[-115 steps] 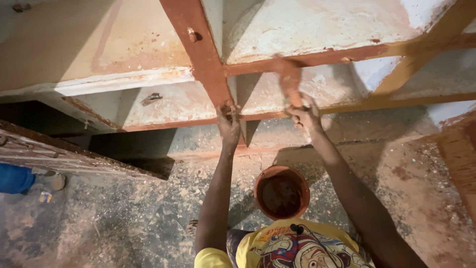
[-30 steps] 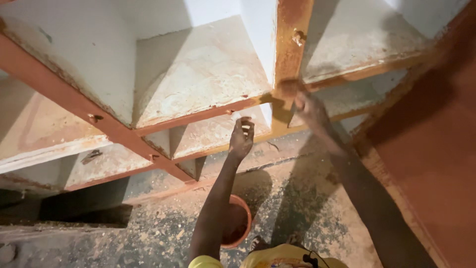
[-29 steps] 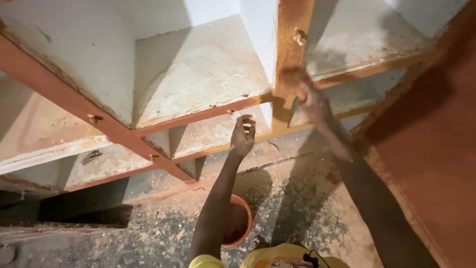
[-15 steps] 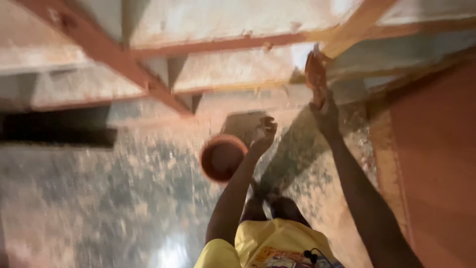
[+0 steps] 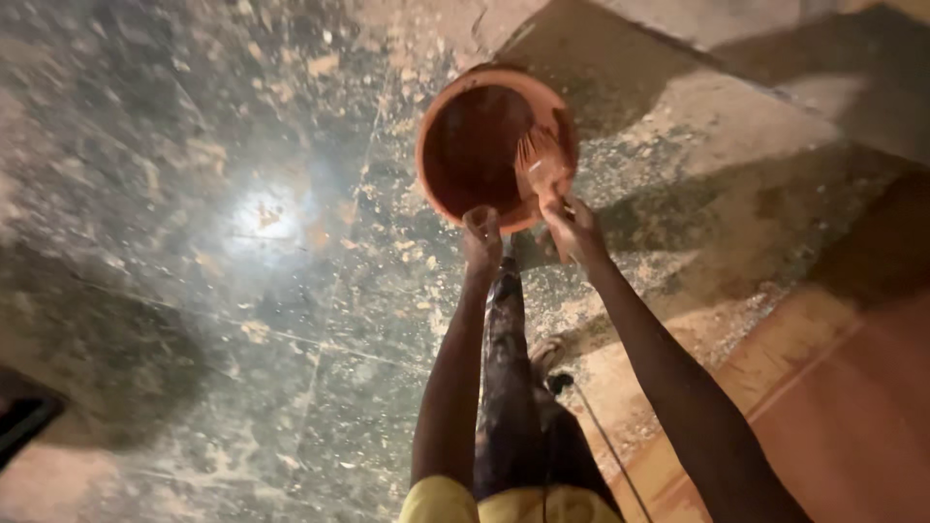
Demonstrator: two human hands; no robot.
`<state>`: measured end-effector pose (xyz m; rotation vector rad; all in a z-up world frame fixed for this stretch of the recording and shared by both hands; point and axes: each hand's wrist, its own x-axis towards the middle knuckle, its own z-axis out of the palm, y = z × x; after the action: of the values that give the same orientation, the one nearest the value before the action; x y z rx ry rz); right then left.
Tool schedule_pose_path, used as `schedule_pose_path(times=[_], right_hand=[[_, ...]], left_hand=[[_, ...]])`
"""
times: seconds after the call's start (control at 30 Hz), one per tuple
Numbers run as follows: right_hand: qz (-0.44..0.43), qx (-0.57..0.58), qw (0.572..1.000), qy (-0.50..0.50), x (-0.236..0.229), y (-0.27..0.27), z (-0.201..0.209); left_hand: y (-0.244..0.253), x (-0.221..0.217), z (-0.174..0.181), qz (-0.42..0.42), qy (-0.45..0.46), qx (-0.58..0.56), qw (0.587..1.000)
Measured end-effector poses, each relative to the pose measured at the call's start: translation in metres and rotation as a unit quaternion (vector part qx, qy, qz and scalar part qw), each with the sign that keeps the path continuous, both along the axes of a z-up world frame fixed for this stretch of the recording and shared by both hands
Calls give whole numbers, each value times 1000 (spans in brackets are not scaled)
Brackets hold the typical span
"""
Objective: The person paints the wooden frame of a shelving unit with reddish-brown paint using a brush. They repeatedly dip the brush into a bucket and apply paint to the vertical and horizontal members of the frame.
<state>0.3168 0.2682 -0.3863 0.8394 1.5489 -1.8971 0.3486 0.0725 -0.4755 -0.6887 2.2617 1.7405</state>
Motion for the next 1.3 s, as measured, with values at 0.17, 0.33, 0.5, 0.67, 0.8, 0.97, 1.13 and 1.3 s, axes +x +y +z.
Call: schedule_pose_path(times=[0.17,0.33,0.5,0.67,0.8,0.97,1.13,1.3], right_hand=[[4,61,995,-74,-42,-31,-144],[16,125,989,-83,-46,-39,-233],[-40,0,999,-35,-3,-18,-156],[-91,-112,987,-71,57,31,-39],[-39,-153,986,-52,109,75,6],[11,-154,987,36,155,142,48],[102,-57,963,241,183,206,137],[39,242,924,293,226,283,269]], left_hand=[[2,-1,-39,20,26,2,999],[0,0,-37,-6,-34,34,999],[7,35,-19,-13,-185,92,978],[65,58,5,34,-102,286,952],[115,73,46,54,-31,426,902],[188,83,118,-26,-43,387,921],[259,121,210,-170,53,258,949],[338,145,307,-153,-25,320,934]])
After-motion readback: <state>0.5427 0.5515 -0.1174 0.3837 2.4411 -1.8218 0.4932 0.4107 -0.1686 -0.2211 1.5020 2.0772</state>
